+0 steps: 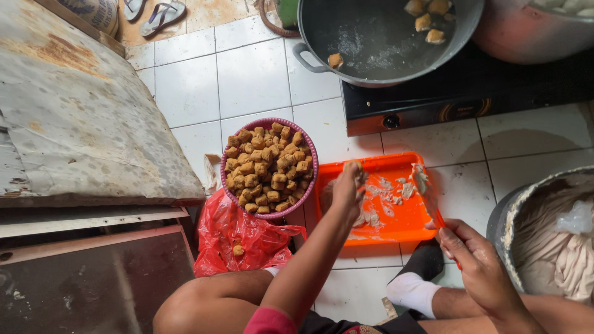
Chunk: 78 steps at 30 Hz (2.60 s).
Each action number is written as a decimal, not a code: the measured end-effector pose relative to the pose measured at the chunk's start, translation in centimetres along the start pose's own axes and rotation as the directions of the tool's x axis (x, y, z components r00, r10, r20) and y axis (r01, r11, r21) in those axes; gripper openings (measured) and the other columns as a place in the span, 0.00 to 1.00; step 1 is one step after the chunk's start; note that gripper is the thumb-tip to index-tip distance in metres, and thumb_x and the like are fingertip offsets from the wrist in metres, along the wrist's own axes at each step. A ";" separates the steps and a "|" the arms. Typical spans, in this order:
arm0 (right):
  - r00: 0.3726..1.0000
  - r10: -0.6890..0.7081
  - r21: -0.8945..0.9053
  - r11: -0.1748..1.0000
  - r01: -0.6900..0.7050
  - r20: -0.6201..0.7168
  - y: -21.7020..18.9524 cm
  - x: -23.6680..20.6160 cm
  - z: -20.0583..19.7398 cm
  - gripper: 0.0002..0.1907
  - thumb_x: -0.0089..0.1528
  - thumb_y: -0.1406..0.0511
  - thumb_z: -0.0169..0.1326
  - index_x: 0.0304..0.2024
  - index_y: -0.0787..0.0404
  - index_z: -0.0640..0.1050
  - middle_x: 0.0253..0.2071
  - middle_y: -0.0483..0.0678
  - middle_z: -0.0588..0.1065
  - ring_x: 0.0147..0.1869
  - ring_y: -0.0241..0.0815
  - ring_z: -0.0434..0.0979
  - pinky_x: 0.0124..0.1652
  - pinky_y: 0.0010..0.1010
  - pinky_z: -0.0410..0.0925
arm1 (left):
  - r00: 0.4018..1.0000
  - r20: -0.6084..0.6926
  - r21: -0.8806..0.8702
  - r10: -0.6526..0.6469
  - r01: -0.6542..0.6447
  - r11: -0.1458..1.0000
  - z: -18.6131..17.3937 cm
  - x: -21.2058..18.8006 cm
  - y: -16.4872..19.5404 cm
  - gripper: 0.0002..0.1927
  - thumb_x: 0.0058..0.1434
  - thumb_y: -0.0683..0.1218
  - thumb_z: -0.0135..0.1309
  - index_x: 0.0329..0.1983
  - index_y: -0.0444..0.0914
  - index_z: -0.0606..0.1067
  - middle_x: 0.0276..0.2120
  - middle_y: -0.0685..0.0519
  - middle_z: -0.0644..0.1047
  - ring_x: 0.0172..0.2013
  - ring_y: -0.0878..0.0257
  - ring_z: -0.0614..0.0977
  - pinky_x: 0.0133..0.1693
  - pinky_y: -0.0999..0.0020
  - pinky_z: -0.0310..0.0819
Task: The person sits on the floor and coats fried tofu cubes with batter. They scoop batter from an orange tray with a red spatula, spread it over each tofu piece by hand, and drop the coated pieces into a pot of hot oil on a portable gas burner to fry.
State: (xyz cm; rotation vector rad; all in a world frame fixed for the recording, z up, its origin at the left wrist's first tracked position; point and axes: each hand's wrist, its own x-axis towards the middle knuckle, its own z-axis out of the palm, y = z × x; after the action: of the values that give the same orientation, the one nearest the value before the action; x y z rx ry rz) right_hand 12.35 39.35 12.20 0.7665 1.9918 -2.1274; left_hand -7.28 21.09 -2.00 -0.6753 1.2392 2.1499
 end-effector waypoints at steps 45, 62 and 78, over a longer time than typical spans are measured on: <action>0.836 0.548 0.040 0.835 -0.548 0.025 19.5 14.5 15.7 0.13 0.69 0.58 0.47 0.41 0.61 0.75 0.24 0.41 0.65 0.19 0.29 0.55 0.19 0.24 0.50 | 0.530 -0.037 0.873 0.847 -0.395 0.285 -25.4 0.1 11.4 0.09 0.72 0.49 0.56 0.49 0.41 0.80 0.40 0.53 0.82 0.38 0.62 0.83 0.41 0.64 0.78; 0.959 0.266 -0.113 0.960 -0.254 0.099 1.1 7.2 2.8 0.12 0.70 0.59 0.46 0.42 0.62 0.71 0.23 0.39 0.60 0.20 0.27 0.52 0.18 0.22 0.49 | 0.326 0.489 0.872 0.809 -0.186 -0.452 -26.1 -2.6 7.9 0.10 0.63 0.44 0.56 0.48 0.45 0.74 0.46 0.57 0.78 0.51 0.59 0.78 0.54 0.57 0.70; 0.998 -0.049 -0.085 0.995 0.047 -0.028 2.0 -0.9 4.3 0.13 0.60 0.65 0.62 0.44 0.64 0.76 0.22 0.38 0.67 0.23 0.27 0.63 0.23 0.21 0.59 | 0.719 0.681 0.009 0.140 -0.199 0.980 -3.2 -13.4 -6.2 0.07 0.76 0.41 0.51 0.53 0.34 0.74 0.47 0.54 0.77 0.51 0.66 0.77 0.59 0.67 0.70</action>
State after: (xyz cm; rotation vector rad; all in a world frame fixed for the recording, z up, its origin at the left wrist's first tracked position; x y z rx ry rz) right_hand 12.82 34.79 10.78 0.7490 2.1210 -2.0540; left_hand 7.01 17.90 1.81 0.2884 0.9817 2.1636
